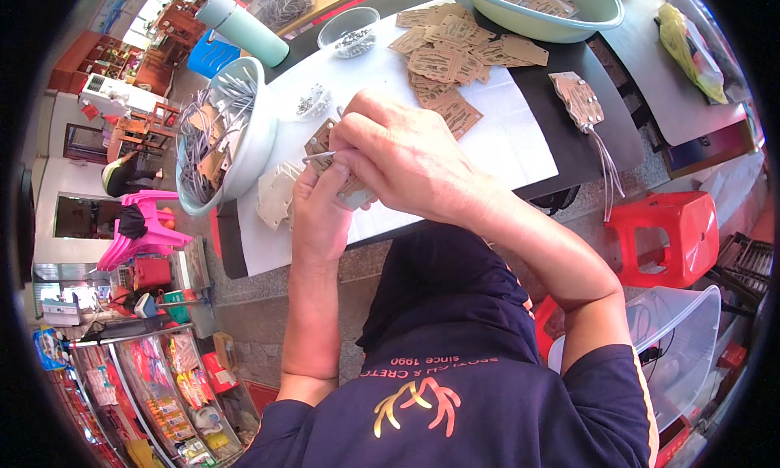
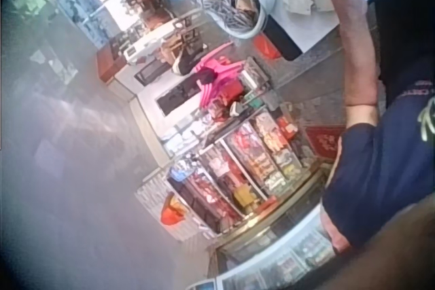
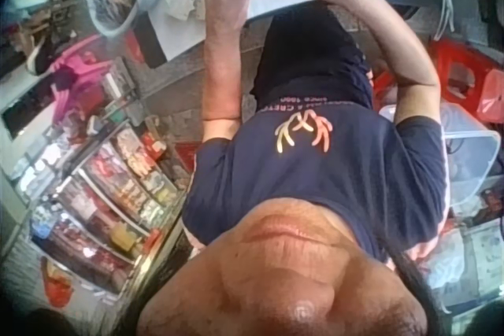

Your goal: Threading elastic bands through small cardboard tags and organizing them into groups.

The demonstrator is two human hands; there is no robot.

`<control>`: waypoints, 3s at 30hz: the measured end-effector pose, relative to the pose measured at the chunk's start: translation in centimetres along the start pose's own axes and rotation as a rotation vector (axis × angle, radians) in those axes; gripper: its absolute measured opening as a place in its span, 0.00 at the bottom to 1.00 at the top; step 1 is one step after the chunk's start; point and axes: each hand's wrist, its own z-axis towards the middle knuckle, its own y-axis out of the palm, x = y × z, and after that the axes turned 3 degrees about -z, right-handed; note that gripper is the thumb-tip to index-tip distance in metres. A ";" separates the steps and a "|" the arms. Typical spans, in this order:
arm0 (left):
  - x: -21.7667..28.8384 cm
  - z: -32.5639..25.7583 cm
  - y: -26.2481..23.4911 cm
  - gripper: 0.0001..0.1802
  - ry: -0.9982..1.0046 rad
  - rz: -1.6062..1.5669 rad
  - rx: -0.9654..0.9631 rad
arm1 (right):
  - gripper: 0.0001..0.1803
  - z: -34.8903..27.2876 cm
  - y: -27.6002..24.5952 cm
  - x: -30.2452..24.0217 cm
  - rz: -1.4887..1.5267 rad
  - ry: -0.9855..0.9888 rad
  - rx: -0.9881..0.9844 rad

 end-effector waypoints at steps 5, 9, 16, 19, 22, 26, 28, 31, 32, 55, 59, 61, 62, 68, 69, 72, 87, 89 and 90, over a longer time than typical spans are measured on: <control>0.3 0.2 0.4 0.09 -0.037 -0.016 0.041 | 0.05 -0.2 0.3 0.3 -0.027 -0.088 -0.017; 0.6 0.5 1.0 0.09 -0.061 0.002 0.041 | 0.06 -0.4 0.9 0.5 -0.049 -0.129 0.019; 0.3 1.1 0.8 0.09 -0.062 0.040 0.043 | 0.08 -0.8 1.9 1.6 0.130 -0.043 0.169; 0.8 0.8 0.5 0.10 -0.140 0.067 0.017 | 0.06 -0.7 1.5 1.4 0.246 0.168 0.183; 0.8 0.7 -0.5 0.11 -0.176 0.027 0.023 | 0.08 -0.9 -0.1 1.1 0.665 0.646 0.058; 0.7 0.7 -1.3 0.10 -0.186 0.045 0.036 | 0.06 -2.3 -0.7 1.5 0.426 0.495 -0.036; 0.5 0.7 -1.5 0.10 -0.147 0.025 0.031 | 0.07 -2.3 -1.2 0.6 0.380 0.479 -0.087; 0.7 0.5 -0.9 0.09 -0.128 0.067 0.042 | 0.08 -2.8 -0.5 0.1 0.309 0.456 -0.099; 0.6 0.5 -0.8 0.09 -0.129 0.066 0.039 | 0.08 -2.9 -0.4 0.1 0.279 0.472 -0.084; 0.1 -0.3 -2.5 0.11 -0.023 0.008 -0.133 | 0.12 -1.8 -0.2 0.6 0.714 0.714 -0.082; -0.2 -0.2 -2.8 0.12 -0.065 -0.042 -0.185 | 0.18 -0.8 -0.2 0.2 0.883 0.720 -0.160; -0.3 -0.1 -3.1 0.14 -0.077 -0.078 -0.251 | 0.15 -0.2 -0.2 -0.1 1.117 0.808 -0.075; -0.3 -0.2 -3.0 0.14 -0.078 -0.076 -0.251 | 0.15 0.0 -0.1 0.0 1.119 0.808 -0.075; -0.1 -0.2 -2.1 0.20 -0.100 -0.062 -0.227 | 0.12 0.5 0.5 -0.1 1.114 0.732 -0.014; -0.1 -0.3 -1.5 0.19 -0.060 -0.052 -0.156 | 0.12 0.4 0.8 -0.1 1.031 0.680 0.028; 0.2 -0.3 -0.5 0.18 -0.001 -0.028 -0.073 | 0.11 0.3 0.8 -0.4 0.936 0.642 0.100; -0.9 -0.3 0.1 0.14 0.148 0.080 -0.043 | 0.09 0.1 3.8 0.5 1.181 0.745 0.361; -1.0 -0.3 0.2 0.14 0.155 0.082 -0.033 | 0.09 0.1 3.9 0.6 1.193 0.746 0.361; -0.8 -0.4 0.5 0.12 0.166 0.072 -0.017 | 0.09 0.1 3.9 0.6 1.189 0.748 0.356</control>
